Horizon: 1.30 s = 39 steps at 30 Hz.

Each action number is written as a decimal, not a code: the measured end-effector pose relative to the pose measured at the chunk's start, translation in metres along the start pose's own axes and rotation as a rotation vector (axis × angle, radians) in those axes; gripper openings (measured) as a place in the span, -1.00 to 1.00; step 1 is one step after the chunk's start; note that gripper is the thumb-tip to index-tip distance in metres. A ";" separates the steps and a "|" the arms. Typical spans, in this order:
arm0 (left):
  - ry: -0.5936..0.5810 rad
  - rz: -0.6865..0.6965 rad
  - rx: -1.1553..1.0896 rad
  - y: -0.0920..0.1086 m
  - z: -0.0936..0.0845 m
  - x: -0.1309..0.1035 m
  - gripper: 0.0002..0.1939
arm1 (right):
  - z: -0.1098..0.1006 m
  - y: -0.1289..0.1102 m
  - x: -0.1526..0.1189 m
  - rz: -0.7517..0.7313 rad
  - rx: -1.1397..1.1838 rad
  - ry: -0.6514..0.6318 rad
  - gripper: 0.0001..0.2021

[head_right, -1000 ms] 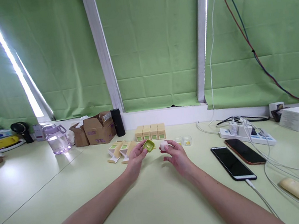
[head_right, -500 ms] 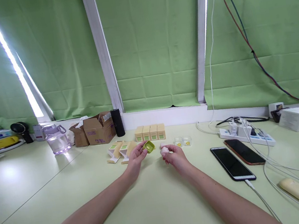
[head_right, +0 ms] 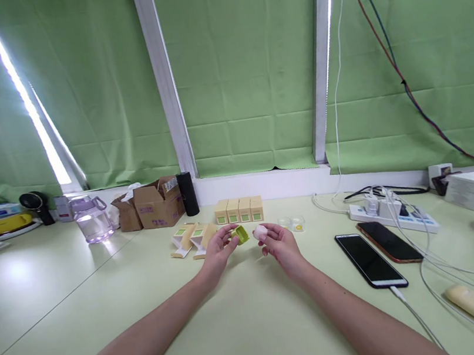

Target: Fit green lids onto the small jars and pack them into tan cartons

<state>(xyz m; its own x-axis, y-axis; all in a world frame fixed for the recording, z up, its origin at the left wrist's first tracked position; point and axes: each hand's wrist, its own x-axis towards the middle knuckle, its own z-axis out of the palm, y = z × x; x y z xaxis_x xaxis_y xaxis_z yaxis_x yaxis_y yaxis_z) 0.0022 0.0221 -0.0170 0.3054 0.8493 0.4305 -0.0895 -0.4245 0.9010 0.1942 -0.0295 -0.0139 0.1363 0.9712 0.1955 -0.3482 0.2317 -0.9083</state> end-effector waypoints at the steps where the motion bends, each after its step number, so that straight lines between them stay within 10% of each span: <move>1: 0.003 0.003 0.030 0.001 0.000 0.000 -0.49 | 0.000 0.000 -0.001 -0.023 -0.024 0.020 -0.51; 39: 0.027 0.070 0.271 0.002 0.004 -0.001 -0.61 | 0.012 0.002 -0.008 -0.151 -0.294 -0.027 -0.51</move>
<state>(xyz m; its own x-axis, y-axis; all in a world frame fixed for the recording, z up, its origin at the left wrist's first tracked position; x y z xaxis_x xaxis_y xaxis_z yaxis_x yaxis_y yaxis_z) 0.0059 0.0191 -0.0157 0.2815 0.8218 0.4953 0.1483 -0.5473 0.8237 0.1816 -0.0362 -0.0127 0.1404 0.9292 0.3419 -0.0424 0.3506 -0.9355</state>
